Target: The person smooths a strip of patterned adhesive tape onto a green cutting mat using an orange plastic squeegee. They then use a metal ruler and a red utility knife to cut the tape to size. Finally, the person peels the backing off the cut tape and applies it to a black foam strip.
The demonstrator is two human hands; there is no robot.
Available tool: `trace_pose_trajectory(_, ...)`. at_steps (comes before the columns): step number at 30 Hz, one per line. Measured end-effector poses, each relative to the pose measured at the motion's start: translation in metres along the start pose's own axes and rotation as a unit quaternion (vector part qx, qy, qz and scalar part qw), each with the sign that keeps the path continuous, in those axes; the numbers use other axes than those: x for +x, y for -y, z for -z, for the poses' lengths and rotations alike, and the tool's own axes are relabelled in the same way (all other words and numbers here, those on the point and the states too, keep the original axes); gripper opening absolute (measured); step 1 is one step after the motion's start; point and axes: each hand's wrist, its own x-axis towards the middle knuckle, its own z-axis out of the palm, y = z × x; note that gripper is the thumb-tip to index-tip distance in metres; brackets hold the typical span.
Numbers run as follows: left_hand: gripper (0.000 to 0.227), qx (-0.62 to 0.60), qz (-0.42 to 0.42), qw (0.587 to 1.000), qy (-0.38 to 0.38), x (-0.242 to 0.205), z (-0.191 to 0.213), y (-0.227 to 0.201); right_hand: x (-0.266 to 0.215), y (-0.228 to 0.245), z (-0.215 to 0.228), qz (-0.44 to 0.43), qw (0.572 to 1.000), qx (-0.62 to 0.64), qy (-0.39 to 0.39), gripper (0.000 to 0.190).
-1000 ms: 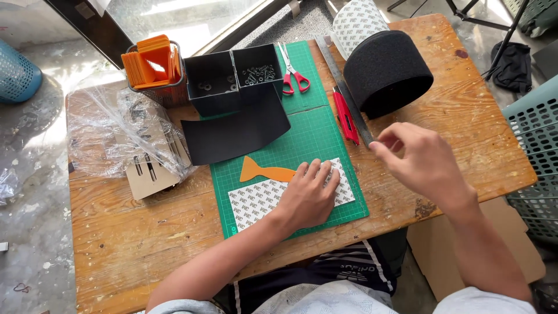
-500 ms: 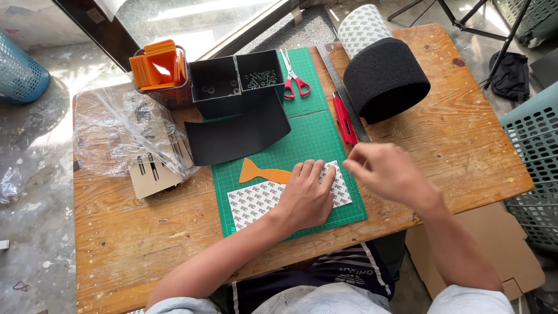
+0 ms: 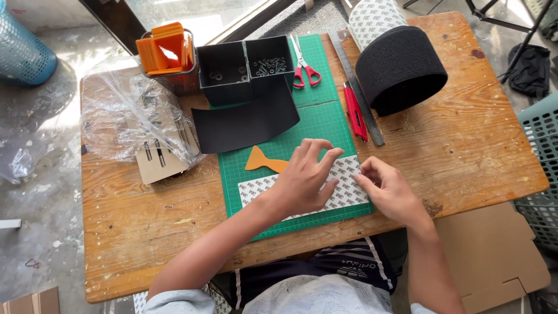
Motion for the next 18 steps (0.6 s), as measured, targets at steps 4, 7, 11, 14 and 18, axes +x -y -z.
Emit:
trace_pose_trajectory(4,0.051,0.073,0.039,0.995,0.059,-0.015,0.036,0.005,0.003,-0.017,-0.006,-0.006,0.994,0.104,-0.015,0.006)
trace_pose_trajectory(7,0.058,0.149,0.076,0.977,0.134,-0.036,0.046,0.026,0.006,-0.009,-0.005,-0.027,0.993,0.109,-0.02,0.007)
trace_pose_trajectory(11,0.054,0.179,0.069,0.974,0.12,-0.051,0.034,0.04,0.004,-0.005,-0.009,-0.022,0.994,0.104,-0.015,0.005)
trace_pose_trajectory(14,0.051,0.233,0.038,0.967,0.101,-0.053,0.022,0.045,-0.004,-0.005,-0.01,-0.036,0.995,0.091,-0.02,0.005)
trace_pose_trajectory(18,0.042,0.266,-0.046,0.959,0.084,-0.035,0.016,0.029,-0.016,-0.01,-0.01,-0.039,0.997,0.068,-0.027,0.006)
